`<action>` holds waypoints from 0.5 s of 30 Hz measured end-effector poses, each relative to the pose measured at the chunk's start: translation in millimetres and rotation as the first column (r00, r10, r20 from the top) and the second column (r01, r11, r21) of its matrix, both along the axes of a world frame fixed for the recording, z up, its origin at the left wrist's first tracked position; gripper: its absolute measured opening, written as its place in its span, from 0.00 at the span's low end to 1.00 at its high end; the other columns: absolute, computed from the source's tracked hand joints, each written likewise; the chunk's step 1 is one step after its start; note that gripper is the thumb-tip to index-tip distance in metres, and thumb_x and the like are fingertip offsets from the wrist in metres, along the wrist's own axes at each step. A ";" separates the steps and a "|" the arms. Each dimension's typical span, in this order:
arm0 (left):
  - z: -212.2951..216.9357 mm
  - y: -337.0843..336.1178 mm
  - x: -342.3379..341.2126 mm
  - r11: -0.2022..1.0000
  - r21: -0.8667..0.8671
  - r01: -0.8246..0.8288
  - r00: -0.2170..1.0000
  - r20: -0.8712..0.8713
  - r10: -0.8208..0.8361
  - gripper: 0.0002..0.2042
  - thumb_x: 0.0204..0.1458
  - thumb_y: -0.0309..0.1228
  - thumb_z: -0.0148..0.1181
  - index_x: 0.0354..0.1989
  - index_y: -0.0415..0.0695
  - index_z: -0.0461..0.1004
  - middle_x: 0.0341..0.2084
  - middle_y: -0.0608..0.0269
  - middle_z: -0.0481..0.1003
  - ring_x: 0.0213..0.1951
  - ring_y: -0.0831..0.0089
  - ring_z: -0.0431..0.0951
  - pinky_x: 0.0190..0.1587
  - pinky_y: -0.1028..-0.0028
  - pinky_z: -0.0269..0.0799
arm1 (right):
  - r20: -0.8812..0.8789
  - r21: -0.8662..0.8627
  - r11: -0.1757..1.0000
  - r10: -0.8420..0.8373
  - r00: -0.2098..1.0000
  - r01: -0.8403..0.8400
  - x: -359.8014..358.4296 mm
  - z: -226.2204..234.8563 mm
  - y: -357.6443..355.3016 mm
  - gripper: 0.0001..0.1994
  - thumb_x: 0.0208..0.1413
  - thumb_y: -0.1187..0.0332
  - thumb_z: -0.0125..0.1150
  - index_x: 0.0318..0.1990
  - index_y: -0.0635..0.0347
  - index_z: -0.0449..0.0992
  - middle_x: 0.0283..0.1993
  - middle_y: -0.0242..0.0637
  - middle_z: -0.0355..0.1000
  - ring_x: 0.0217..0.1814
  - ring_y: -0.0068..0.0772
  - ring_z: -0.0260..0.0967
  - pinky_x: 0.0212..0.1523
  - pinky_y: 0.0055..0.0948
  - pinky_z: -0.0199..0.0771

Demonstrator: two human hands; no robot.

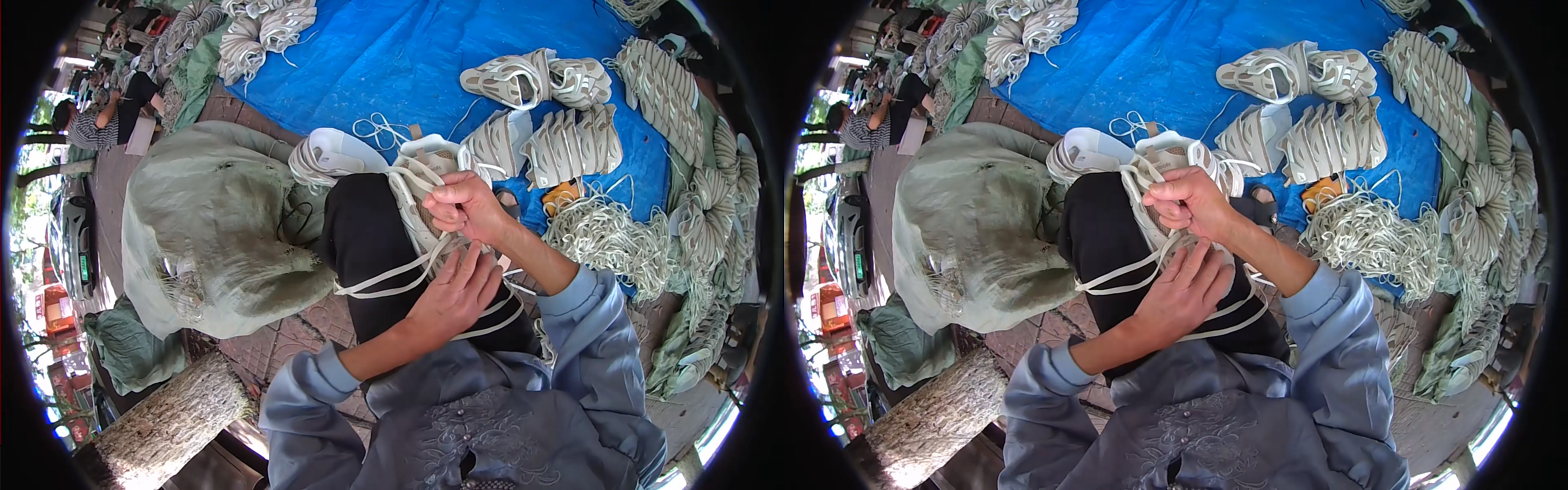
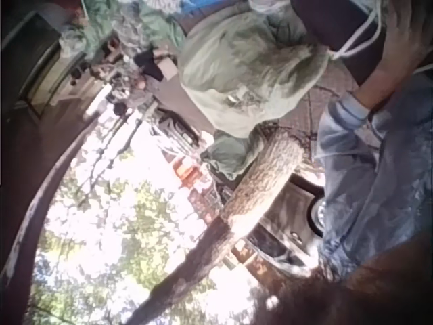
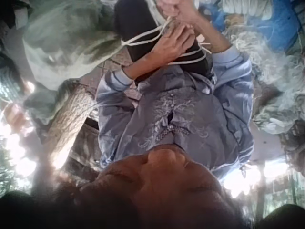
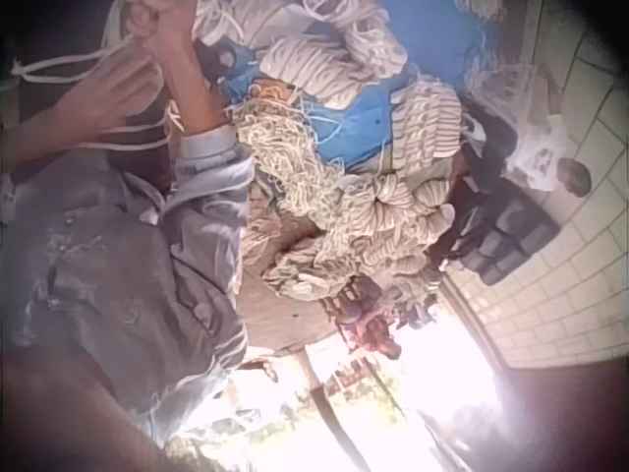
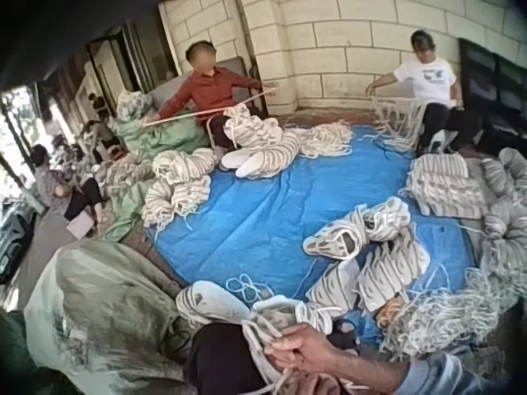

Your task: The person threads a long white shoelace through the eyelets of a white Reebok sneaker held on their lap. They repeatedly pull the lace through the holes and adjust the tension, working on a single shoe while surrounded by piles of similar shoes and laces.

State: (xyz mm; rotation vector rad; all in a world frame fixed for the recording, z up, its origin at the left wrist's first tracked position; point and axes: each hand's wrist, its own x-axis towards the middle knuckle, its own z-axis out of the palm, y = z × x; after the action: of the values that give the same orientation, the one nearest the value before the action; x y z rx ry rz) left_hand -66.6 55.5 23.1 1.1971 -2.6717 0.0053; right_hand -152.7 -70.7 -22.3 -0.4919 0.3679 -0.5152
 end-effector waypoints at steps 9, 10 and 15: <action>-11.3 42.4 34.7 0.997 -0.057 0.059 0.998 -0.020 -0.061 0.16 0.40 0.27 0.51 0.39 0.33 0.69 0.40 0.46 0.68 0.50 0.52 0.65 0.49 0.58 0.65 | -0.180 -0.325 0.946 -0.048 0.983 -0.014 19.6 31.1 -50.1 0.08 0.45 0.71 0.57 0.24 0.70 0.72 0.09 0.26 0.52 0.06 0.16 0.42 0.08 0.19 0.41; -11.1 50.2 41.2 0.997 -0.044 0.066 0.997 -0.042 -0.068 0.16 0.40 0.27 0.51 0.38 0.33 0.69 0.40 0.47 0.69 0.50 0.53 0.66 0.49 0.58 0.65 | -0.178 -0.363 0.932 -0.081 0.981 0.011 19.8 35.3 -69.3 0.07 0.46 0.71 0.57 0.25 0.69 0.72 0.09 0.26 0.53 0.07 0.16 0.43 0.08 0.19 0.42; -21.0 69.4 40.3 1.000 0.004 -0.005 0.983 -0.184 0.006 0.12 0.45 0.26 0.52 0.39 0.36 0.69 0.42 0.51 0.68 0.51 0.56 0.66 0.51 0.58 0.65 | -0.162 -0.490 0.866 -0.199 0.966 0.096 -3.3 55.3 -195.0 0.10 0.52 0.66 0.51 0.28 0.65 0.71 0.11 0.24 0.54 0.08 0.14 0.43 0.09 0.17 0.43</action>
State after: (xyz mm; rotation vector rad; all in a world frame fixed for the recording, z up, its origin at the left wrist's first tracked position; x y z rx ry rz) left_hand -26.3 124.8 2.1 1.1464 -2.5086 -0.1046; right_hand -155.9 -265.7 32.9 -1.0123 0.4837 -0.7128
